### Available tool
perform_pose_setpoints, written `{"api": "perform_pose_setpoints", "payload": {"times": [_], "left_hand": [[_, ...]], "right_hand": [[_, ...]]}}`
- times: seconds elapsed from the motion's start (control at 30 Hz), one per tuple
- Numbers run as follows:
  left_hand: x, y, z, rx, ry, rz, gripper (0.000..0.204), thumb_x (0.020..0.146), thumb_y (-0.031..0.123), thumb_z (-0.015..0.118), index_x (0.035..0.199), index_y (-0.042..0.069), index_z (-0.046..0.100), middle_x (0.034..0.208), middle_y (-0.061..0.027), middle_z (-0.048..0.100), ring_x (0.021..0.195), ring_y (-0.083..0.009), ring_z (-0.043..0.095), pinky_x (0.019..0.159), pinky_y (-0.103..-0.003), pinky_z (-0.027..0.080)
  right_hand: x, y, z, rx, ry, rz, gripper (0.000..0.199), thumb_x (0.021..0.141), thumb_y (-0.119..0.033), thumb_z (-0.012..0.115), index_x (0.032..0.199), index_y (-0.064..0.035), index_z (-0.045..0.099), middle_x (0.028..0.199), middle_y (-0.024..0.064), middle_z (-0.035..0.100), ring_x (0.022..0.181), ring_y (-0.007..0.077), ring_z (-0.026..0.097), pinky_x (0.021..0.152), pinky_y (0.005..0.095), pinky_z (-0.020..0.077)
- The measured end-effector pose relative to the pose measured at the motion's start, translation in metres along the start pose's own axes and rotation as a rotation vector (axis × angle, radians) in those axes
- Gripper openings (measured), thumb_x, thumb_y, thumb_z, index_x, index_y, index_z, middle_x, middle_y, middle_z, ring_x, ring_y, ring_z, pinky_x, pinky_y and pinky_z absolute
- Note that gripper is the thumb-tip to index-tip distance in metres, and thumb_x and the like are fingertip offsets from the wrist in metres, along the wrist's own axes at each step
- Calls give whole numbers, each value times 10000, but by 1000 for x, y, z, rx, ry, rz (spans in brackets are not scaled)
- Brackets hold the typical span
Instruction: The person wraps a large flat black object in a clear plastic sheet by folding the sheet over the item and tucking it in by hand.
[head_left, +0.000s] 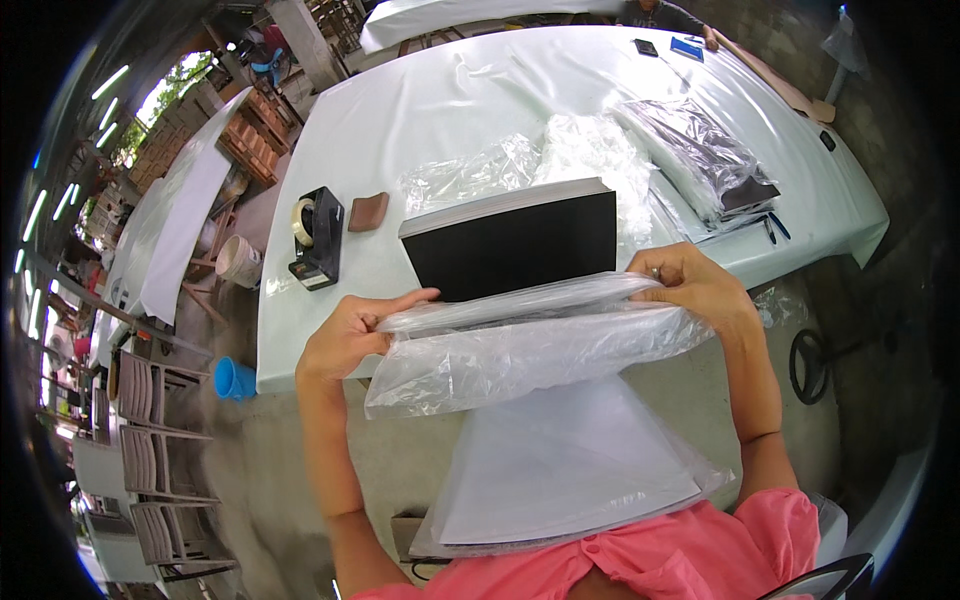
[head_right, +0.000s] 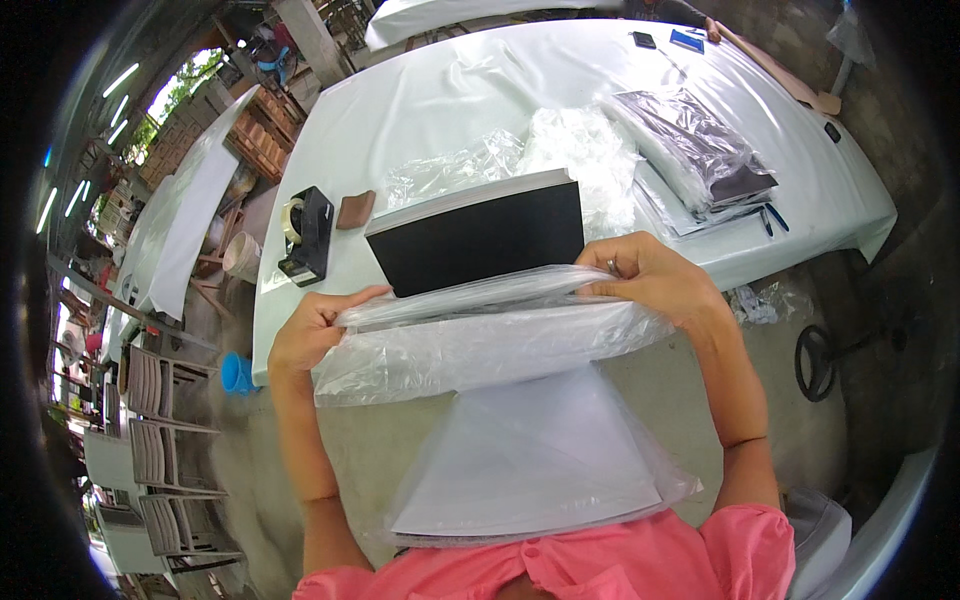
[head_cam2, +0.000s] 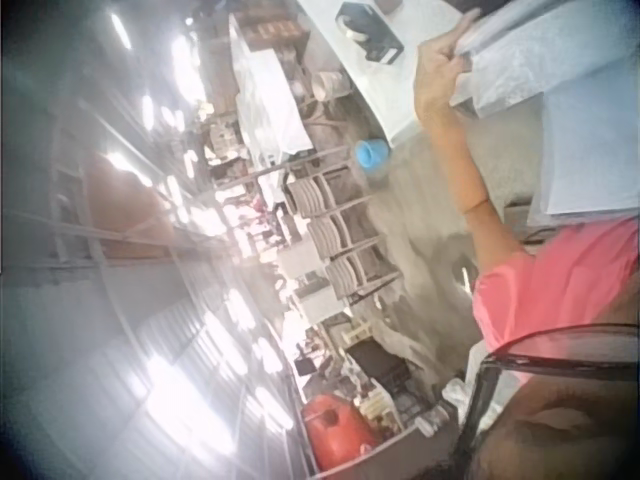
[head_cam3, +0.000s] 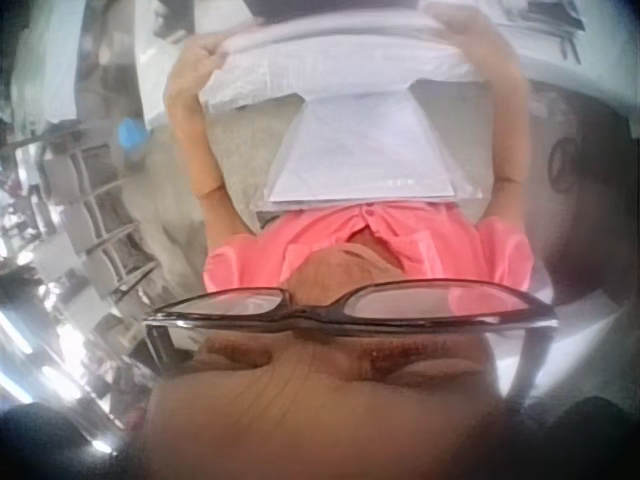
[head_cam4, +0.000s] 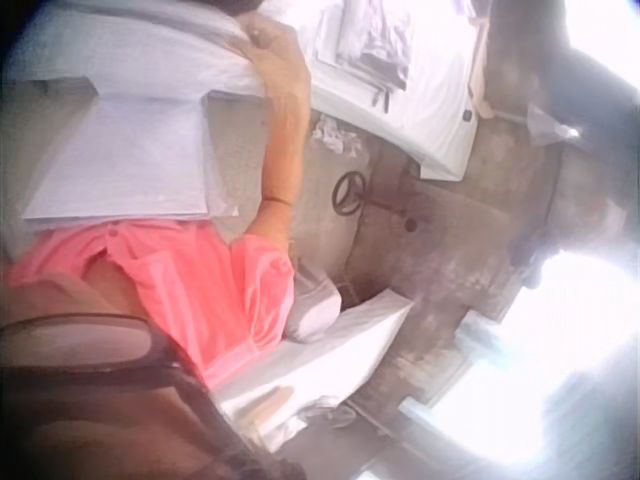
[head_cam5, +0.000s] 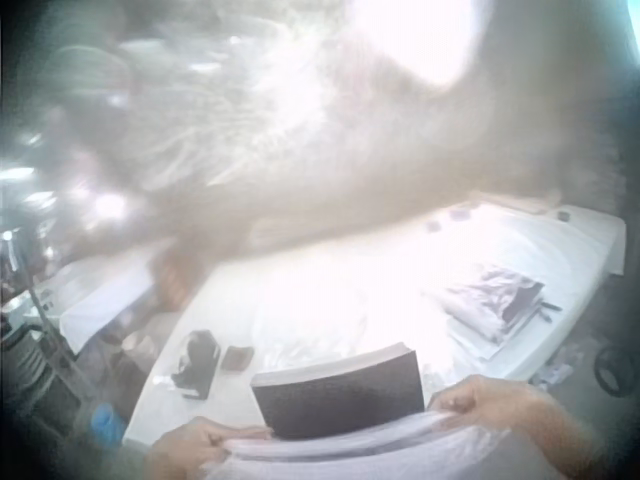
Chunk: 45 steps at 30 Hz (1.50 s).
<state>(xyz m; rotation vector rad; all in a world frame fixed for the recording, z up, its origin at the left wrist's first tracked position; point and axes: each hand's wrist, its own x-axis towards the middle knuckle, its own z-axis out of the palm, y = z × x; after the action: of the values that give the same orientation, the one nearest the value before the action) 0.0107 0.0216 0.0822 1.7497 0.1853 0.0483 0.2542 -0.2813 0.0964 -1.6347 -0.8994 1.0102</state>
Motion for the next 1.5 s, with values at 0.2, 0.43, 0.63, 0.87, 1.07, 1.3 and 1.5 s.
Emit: {"api": "perform_pose_setpoints", "payload": {"times": [0.2, 0.43, 0.63, 0.87, 1.07, 1.3, 1.5], "left_hand": [[-3, -125, -15, 136, -28, -588, 484, 774, 20, 550, 1244, -58, 466, 1267, -146, 502, 1051, -173, 543, 867, -266, 423], [-15, -134, 18, -1188, 55, 20, 540, 783, 189, 629, 1248, -13, 445, 1229, -147, 514, 1144, -303, 478, 999, -420, 345], [-16, -231, 67, -1034, 43, 272, 571, 803, 207, 632, 1286, 9, 401, 1284, -122, 471, 1186, -296, 443, 1014, -445, 330], [-37, -227, 90, -1058, 256, 89, 594, 827, 222, 615, 1334, 40, 364, 1242, -124, 499, 1136, -249, 480, 984, -408, 366], [-47, -219, 91, 187, 278, -58, 573, 889, 241, 526, 1368, 11, 313, 1066, -143, 598, 908, -174, 564, 863, -303, 431], [-51, -223, 117, -351, 271, -17, 594, 850, 62, 511, 1391, 27, 271, 1358, -157, 379, 1047, -183, 500, 905, -284, 403], [-54, -266, 130, -1143, 329, -56, 680, 813, -5, 512, 1418, 78, 213, 1470, -132, 187, 1255, -222, 356, 996, -373, 349]], "right_hand": [[26, 92, -5, 513, 139, 257, 321, 818, -161, 615, 1104, -25, 559, 922, 46, 625, 821, 111, 594, 681, 245, 470], [20, 60, 0, 740, -78, 67, 372, 832, -65, 584, 1176, 0, 459, 970, 109, 603, 863, 135, 601, 732, 248, 489], [23, 107, 1, 948, 170, 359, 366, 806, -36, 596, 1161, 6, 516, 1136, 120, 582, 1002, 224, 588, 895, 351, 469], [5, 138, 1, 1155, 48, 262, 381, 808, 5, 566, 1179, 11, 476, 1111, 144, 581, 961, 227, 600, 869, 347, 479], [-6, 241, 3, 597, -41, 111, 490, 783, 18, 593, 1225, 12, 381, 1009, 157, 586, 887, 204, 602, 783, 314, 494], [-11, 326, 30, 495, 171, 382, 345, 758, -129, 669, 1059, -3, 555, 965, 111, 604, 841, 187, 596, 724, 292, 488], [-1, 281, 41, 638, 289, 529, 468, 696, -51, 728, 1085, 60, 492, 766, 110, 575, 642, 145, 543, 511, 252, 423]]}}
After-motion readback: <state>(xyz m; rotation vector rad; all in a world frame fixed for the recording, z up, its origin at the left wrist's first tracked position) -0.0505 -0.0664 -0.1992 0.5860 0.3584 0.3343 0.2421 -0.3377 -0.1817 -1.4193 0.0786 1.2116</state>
